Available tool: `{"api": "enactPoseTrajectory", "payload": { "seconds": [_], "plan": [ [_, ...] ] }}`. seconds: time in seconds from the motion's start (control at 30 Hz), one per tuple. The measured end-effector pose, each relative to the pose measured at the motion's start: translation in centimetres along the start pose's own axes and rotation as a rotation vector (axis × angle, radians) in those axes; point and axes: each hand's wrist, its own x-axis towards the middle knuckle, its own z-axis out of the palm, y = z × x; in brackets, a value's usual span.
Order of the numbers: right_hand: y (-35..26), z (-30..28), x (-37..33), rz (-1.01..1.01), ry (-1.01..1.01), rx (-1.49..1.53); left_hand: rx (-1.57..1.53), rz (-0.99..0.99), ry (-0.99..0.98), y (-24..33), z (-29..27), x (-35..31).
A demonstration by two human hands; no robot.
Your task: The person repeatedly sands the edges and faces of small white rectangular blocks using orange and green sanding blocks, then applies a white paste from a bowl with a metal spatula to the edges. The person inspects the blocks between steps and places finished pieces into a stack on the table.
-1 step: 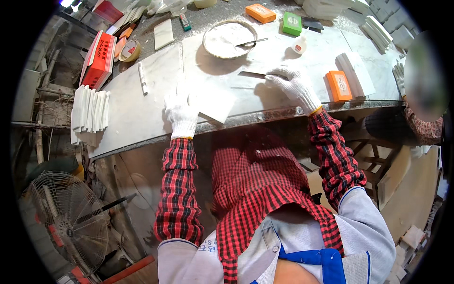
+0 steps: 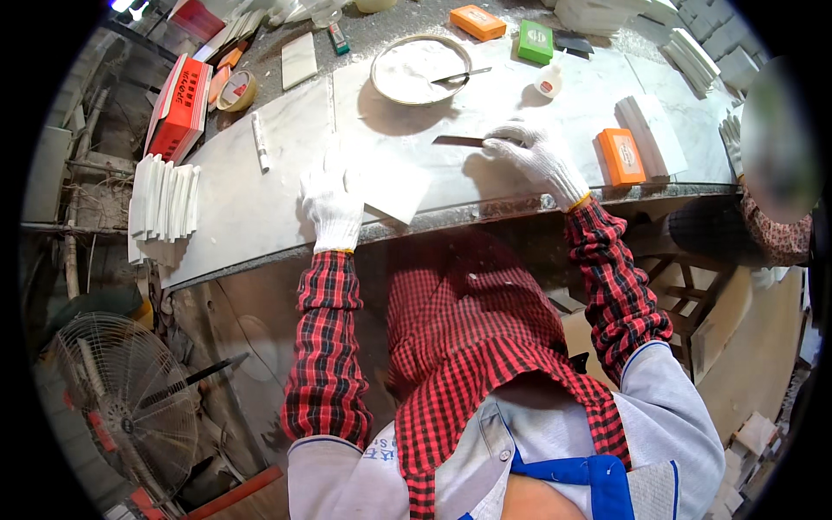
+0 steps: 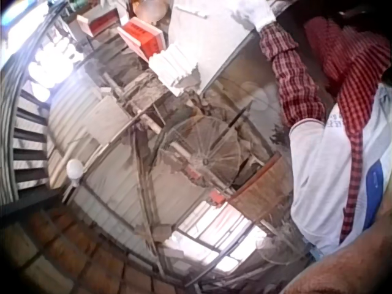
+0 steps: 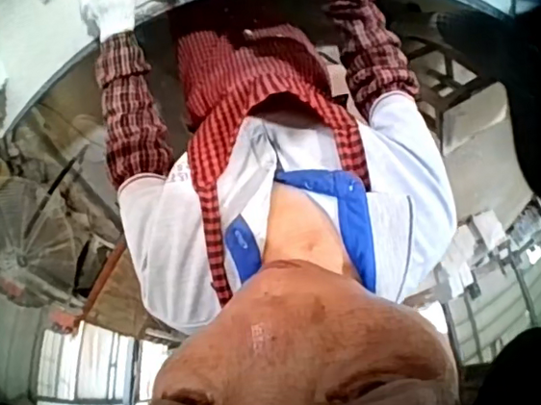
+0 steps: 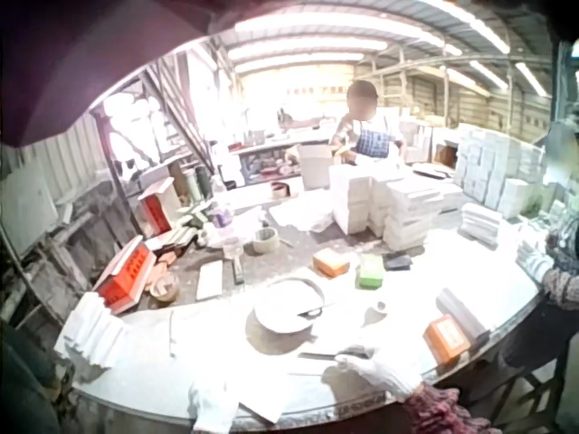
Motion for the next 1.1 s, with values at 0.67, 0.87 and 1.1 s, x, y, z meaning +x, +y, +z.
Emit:
{"api": "enactPoseTrajectory", "payload": {
  "seconds": [0.67, 0.87, 1.1],
  "plan": [
    [-2.4, 3.2, 3.9, -0.205, -0.282, -0.103, -0.373, 0.333, -0.562, 3.0, -3.4, -0.3],
    [-1.3, 4.4, 3.6, -0.185, -0.261, -0.045, -0.287, 0.451, -0.552, 2.3, -2.8, 0.0],
    [-1.4, 4.8, 1.9, -0.107, -0.296, -0.024, -0.291, 0.498, -0.474, 1.5, -1.7, -0.5]
  ]
}}
